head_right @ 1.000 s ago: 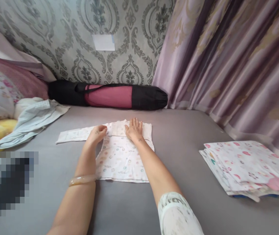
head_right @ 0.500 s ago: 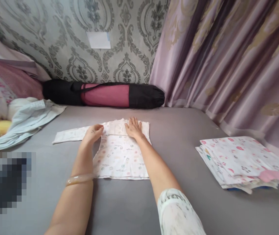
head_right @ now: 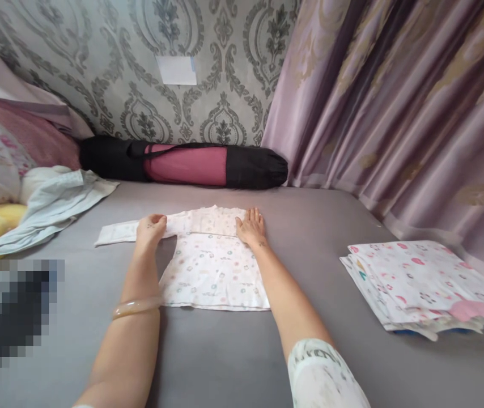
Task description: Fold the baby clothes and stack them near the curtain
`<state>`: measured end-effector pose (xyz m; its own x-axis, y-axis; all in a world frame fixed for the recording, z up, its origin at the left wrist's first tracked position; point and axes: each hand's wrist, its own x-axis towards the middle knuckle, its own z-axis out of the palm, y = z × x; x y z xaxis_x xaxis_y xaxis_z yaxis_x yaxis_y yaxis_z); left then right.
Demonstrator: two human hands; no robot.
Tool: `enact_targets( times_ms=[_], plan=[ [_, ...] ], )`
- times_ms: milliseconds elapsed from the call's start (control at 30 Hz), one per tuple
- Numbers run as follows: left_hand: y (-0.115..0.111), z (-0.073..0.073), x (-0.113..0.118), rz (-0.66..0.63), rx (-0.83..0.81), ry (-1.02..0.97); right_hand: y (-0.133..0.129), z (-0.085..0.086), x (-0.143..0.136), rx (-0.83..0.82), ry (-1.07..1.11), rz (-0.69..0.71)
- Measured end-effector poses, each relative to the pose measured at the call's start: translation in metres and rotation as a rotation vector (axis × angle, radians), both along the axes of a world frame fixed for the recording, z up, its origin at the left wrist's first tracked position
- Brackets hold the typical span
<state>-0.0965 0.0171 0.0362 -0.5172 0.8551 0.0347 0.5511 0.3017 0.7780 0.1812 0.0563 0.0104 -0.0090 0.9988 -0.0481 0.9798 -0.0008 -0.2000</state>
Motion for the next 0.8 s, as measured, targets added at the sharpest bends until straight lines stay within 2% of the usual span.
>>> enact_targets(
  times_ms=[100, 233, 367, 500, 667, 800],
  plan=[
    [-0.002, 0.003, -0.002, 0.097, -0.017, -0.014, 0.0, 0.005, 0.0, -0.027, -0.002, -0.005],
    [-0.007, 0.008, -0.003, 0.348, -0.068, -0.003, -0.004, 0.009, -0.01, 0.04, -0.016, 0.026],
    [-0.013, 0.01, -0.004, 0.573, -0.041, -0.025, -0.008, 0.007, -0.028, 0.049, 0.012, 0.137],
    [-0.013, 0.008, -0.008, 0.737, 0.017, -0.069, -0.007, 0.004, -0.034, -0.009, 0.019, 0.147],
    [-0.008, 0.0, -0.022, 0.903, 0.098, -0.161, -0.004, 0.005, -0.033, -0.028, 0.016, 0.149],
    [-0.005, -0.012, -0.04, 0.926, 0.099, -0.22, -0.004, 0.009, -0.034, -0.046, 0.018, 0.143]
  ],
)
